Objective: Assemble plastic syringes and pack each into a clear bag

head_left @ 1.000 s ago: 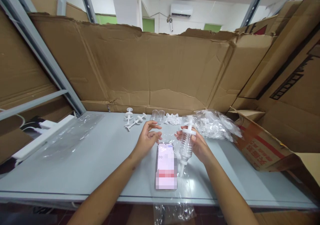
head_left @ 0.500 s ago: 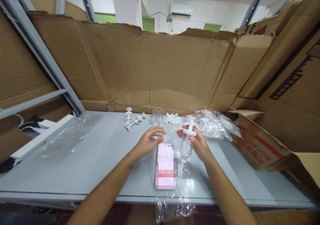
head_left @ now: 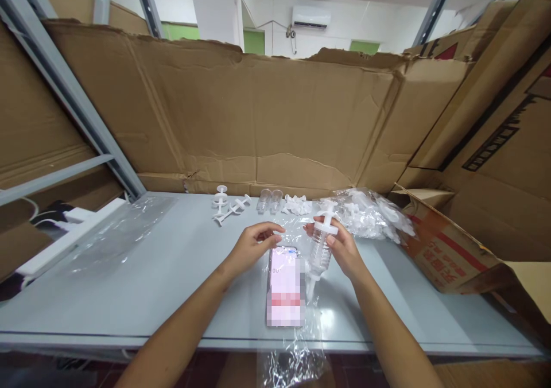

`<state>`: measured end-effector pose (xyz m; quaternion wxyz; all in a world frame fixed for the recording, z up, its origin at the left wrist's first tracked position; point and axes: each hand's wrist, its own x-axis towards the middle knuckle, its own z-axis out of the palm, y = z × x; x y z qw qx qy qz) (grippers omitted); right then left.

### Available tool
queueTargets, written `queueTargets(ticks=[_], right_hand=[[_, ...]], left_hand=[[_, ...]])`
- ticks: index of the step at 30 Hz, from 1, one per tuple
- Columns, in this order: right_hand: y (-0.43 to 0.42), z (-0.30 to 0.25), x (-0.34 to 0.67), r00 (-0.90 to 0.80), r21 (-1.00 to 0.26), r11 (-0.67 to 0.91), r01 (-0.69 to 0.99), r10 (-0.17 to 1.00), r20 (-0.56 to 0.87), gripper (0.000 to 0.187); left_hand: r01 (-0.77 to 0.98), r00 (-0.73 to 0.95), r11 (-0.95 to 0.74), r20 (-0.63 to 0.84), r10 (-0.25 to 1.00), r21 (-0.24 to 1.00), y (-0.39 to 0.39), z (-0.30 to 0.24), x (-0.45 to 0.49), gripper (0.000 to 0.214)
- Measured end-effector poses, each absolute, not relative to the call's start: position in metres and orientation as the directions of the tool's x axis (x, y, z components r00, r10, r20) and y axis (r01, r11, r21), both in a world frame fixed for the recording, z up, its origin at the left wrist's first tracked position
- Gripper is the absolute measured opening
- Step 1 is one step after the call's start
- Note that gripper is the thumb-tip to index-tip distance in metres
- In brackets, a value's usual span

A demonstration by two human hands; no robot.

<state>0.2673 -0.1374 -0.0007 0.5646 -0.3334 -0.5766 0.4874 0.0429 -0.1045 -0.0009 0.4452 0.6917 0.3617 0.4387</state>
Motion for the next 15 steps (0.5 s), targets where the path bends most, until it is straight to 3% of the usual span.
queueTargets(ticks=[8, 15], right_hand=[[-0.1367, -0.0016, 0.2672, -0.121, -0.941, 0.31, -0.139, 0.937, 0.327, 0.039], [-0.1379, -0.0002, 0.2621, -0.105, -0.939, 0.332, -0.094, 0.934, 0.341, 0.039]], left_hand=[[0.097, 0.373, -0.399, 0.338, 0.864, 0.912, -0.1079, 0.0061, 0.0432, 0.014], [0.125, 0.509, -0.197, 0.108, 0.854, 0.972, -0.1038, -0.0011, 0.0396, 0.018]])
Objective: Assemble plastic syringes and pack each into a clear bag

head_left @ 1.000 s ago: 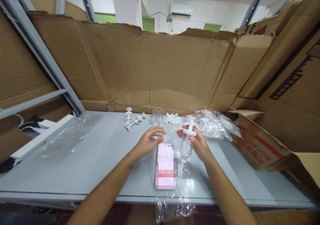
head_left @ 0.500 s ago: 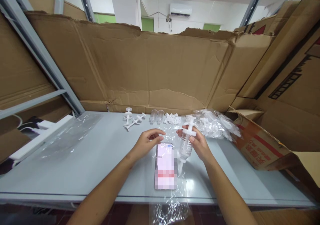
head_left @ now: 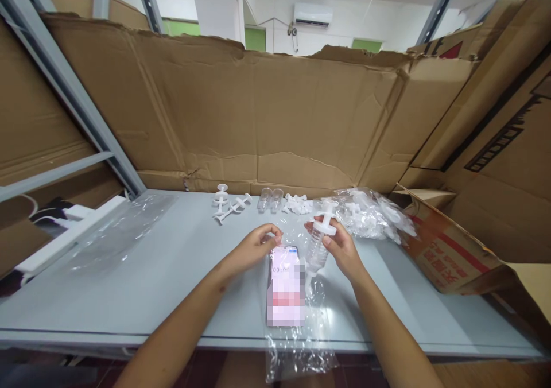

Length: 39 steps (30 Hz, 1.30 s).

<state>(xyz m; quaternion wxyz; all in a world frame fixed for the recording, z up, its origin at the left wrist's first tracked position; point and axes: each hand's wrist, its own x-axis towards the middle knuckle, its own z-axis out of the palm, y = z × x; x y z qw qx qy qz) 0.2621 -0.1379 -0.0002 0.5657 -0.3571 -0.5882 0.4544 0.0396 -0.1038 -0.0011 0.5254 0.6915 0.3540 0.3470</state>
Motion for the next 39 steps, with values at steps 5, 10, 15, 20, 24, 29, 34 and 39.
queueTargets(ticks=[5, 10, 15, 20, 24, 29, 34, 39], right_hand=[[-0.138, 0.001, 0.26, -0.09, -0.943, 0.325, -0.07, 0.94, 0.33, 0.04], [-0.135, -0.004, 0.262, -0.078, -0.958, 0.281, -0.053, 0.955, 0.285, 0.038], [-0.134, -0.002, 0.268, -0.05, -0.972, 0.225, -0.065, 0.972, 0.229, 0.033], [-0.129, 0.009, 0.284, 0.238, -0.931, 0.226, -0.287, 0.958, 0.159, 0.033], [-0.126, 0.014, 0.289, 0.435, -0.86, 0.388, -0.331, 0.872, 0.226, 0.029], [-0.128, 0.01, 0.274, 0.431, -0.853, 0.485, -0.194, 0.823, 0.37, 0.04], [-0.127, 0.004, 0.264, 0.323, -0.927, 0.369, -0.066, 0.887, 0.33, 0.049], [-0.124, 0.001, 0.26, 0.24, -0.938, 0.33, -0.102, 0.924, 0.299, 0.047]], left_hand=[[0.118, 0.576, -0.155, 0.059, 0.815, 0.981, -0.105, -0.004, 0.039, 0.019], [-0.101, 0.53, -0.002, 0.056, 0.846, 0.995, -0.108, 0.006, 0.041, 0.021], [-0.111, 0.505, -0.026, 0.079, 0.86, 0.993, -0.108, 0.008, 0.04, 0.021], [-0.027, 0.572, -0.032, 0.041, 0.819, 0.999, -0.106, 0.004, 0.04, 0.023], [-0.01, 0.607, -0.015, 0.018, 0.795, 1.0, -0.11, 0.0, 0.045, 0.02], [0.002, 0.652, 0.007, -0.007, 0.758, 1.0, -0.117, 0.0, 0.052, 0.022], [-0.027, 0.665, 0.007, 0.013, 0.746, 1.0, -0.119, -0.001, 0.055, 0.022], [-0.074, 0.648, 0.018, 0.034, 0.761, 0.997, -0.119, -0.005, 0.058, 0.021]])
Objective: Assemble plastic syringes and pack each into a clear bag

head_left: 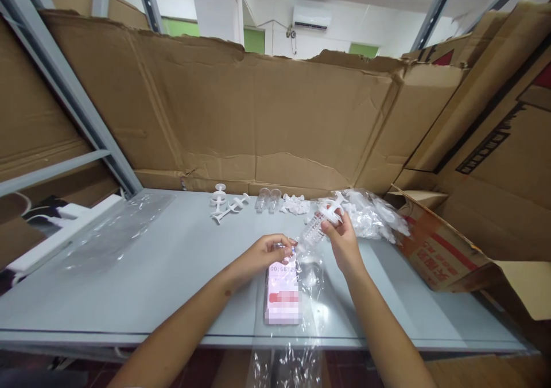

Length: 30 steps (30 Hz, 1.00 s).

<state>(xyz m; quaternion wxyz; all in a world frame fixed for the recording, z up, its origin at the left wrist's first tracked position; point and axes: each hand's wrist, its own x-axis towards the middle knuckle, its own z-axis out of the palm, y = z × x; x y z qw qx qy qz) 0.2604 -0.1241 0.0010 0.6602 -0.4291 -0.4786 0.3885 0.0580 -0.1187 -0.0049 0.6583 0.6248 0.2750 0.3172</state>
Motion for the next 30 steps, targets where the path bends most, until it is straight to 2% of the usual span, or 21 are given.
queueTargets(ticks=[4, 6, 12, 15, 18, 24, 28, 30], right_hand=[[-0.129, 0.005, 0.255, 0.075, -0.952, 0.287, -0.102, 0.957, 0.281, 0.059], [-0.132, 0.008, 0.255, 0.019, -0.959, 0.274, -0.065, 0.962, 0.274, 0.06], [-0.128, 0.008, 0.264, 0.148, -0.936, 0.344, -0.073, 0.932, 0.331, 0.054], [-0.126, 0.002, 0.265, 0.059, -0.955, 0.296, -0.009, 0.954, 0.295, 0.048], [-0.128, -0.001, 0.262, 0.001, -0.954, 0.271, 0.125, 0.962, 0.273, 0.042], [-0.134, 0.005, 0.261, -0.17, -0.873, 0.375, 0.313, 0.926, 0.337, 0.026], [-0.133, 0.003, 0.262, -0.111, -0.847, 0.377, 0.376, 0.925, 0.362, 0.023], [-0.133, 0.0, 0.262, -0.077, -0.863, 0.367, 0.346, 0.928, 0.364, 0.027]], left_hand=[[-0.1, 0.668, 0.004, 0.065, 0.741, 0.995, -0.12, -0.007, 0.06, 0.02], [-0.1, 0.698, -0.006, 0.075, 0.712, 0.995, -0.12, -0.006, 0.06, 0.02], [-0.091, 0.753, -0.061, 0.109, 0.649, 0.994, -0.121, -0.002, 0.057, 0.015], [-0.086, 0.733, -0.046, 0.095, 0.674, 0.995, -0.121, -0.003, 0.057, 0.015], [-0.096, 0.705, -0.02, 0.082, 0.704, 0.995, -0.12, -0.004, 0.057, 0.016], [-0.123, 0.613, -0.021, 0.093, 0.784, 0.992, -0.119, -0.002, 0.057, 0.015], [-0.144, 0.599, 0.011, 0.078, 0.797, 0.99, -0.118, -0.002, 0.056, 0.014], [-0.153, 0.592, 0.028, 0.069, 0.803, 0.988, -0.117, -0.002, 0.055, 0.014]])
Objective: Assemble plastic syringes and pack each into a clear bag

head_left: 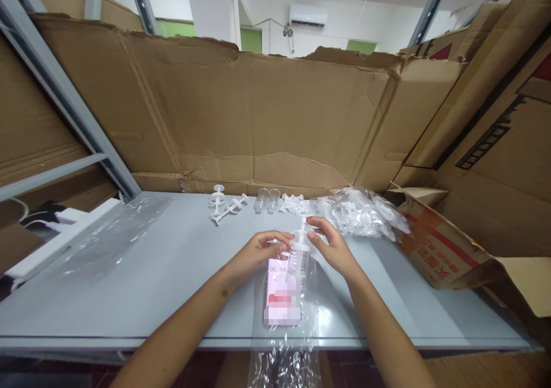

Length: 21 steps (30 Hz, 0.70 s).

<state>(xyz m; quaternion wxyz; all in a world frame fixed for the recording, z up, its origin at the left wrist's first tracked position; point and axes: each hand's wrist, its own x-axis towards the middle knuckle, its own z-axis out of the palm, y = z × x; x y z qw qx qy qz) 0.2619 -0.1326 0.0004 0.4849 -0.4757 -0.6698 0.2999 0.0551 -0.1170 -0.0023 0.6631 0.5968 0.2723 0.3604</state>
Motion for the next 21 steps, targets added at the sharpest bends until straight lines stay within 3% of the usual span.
queueTargets(ticks=[5, 8, 16, 21], right_hand=[[-0.134, -0.002, 0.26, -0.095, -0.912, 0.377, 0.159, 0.926, 0.366, 0.04], [-0.135, 0.001, 0.259, -0.08, -0.895, 0.425, 0.137, 0.905, 0.417, 0.047], [-0.137, 0.004, 0.26, -0.118, -0.828, 0.465, 0.315, 0.884, 0.452, 0.026], [-0.146, 0.011, 0.256, -0.245, -0.723, 0.528, 0.445, 0.849, 0.469, 0.017]], left_hand=[[-0.161, 0.586, 0.05, 0.055, 0.809, 0.986, -0.116, -0.003, 0.055, 0.016], [-0.157, 0.586, 0.036, 0.064, 0.808, 0.987, -0.117, -0.001, 0.055, 0.016], [-0.14, 0.591, 0.014, 0.072, 0.803, 0.99, -0.121, 0.005, 0.056, 0.017], [-0.147, 0.575, 0.03, 0.06, 0.816, 0.989, -0.121, 0.002, 0.057, 0.019]])
